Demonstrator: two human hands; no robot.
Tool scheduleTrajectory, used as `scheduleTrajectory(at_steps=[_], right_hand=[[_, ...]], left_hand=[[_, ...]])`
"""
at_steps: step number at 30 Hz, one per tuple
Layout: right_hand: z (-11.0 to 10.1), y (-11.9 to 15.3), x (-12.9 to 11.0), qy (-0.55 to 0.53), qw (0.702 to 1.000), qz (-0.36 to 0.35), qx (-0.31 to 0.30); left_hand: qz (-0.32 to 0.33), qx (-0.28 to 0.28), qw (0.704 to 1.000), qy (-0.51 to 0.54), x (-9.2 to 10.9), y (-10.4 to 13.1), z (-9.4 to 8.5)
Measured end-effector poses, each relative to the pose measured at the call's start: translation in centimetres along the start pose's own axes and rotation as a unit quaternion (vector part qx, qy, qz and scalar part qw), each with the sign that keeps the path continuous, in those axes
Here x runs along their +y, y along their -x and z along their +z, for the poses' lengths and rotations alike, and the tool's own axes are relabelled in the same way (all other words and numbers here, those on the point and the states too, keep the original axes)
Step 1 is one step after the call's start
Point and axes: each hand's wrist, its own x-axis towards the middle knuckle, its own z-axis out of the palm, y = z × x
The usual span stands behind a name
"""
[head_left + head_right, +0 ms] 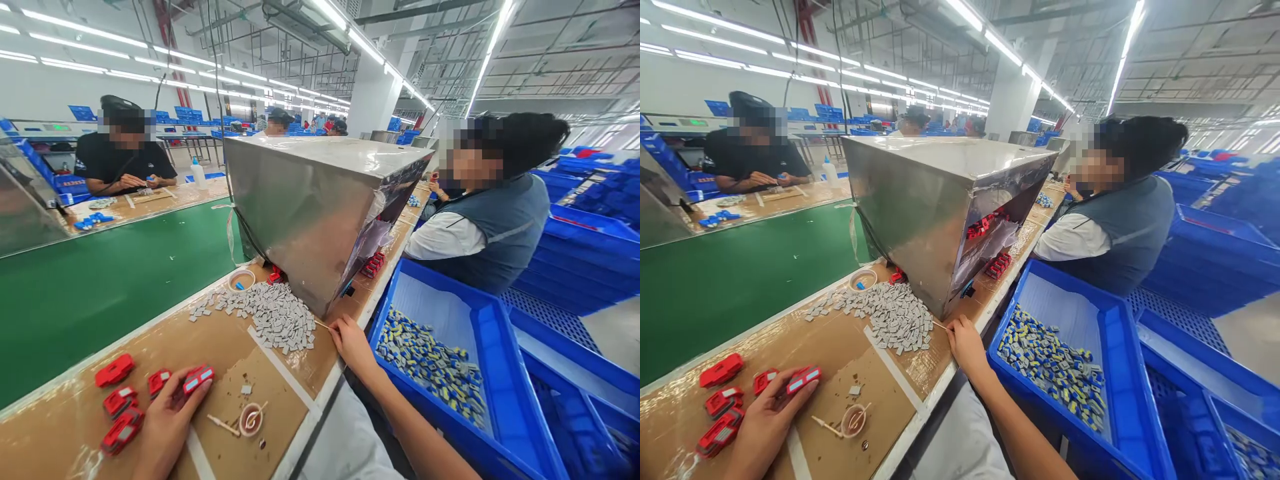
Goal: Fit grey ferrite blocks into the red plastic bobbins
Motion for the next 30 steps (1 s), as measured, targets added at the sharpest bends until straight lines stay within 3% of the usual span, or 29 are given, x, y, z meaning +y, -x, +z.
scheduleTrajectory(at_steps=[11, 19, 26, 30], right_hand=[[-1.4, 1.3, 0.8, -0.114, 0.992, 0.048, 0.029], [-1.0, 0.9, 0.8, -0.181, 0.980, 0.061, 0.052], [0.3, 0.3, -0.5, -0.182, 0.979, 0.071, 0.064], [0.4, -0.3, -0.7, -0.180, 0.977, 0.075, 0.085]], left_hand=[[0.044, 0.002, 0.999, 0.006, -0.9, -0.1, 0.2], [0.045, -0.029, 0.999, 0.010, -1.1, 0.2, -0.2], [0.024, -0.037, 0.999, -0.004, -2.7, -1.2, -0.8], [0.015, -0.045, 0.999, -0.003, -2.6, -1.3, -1.0]])
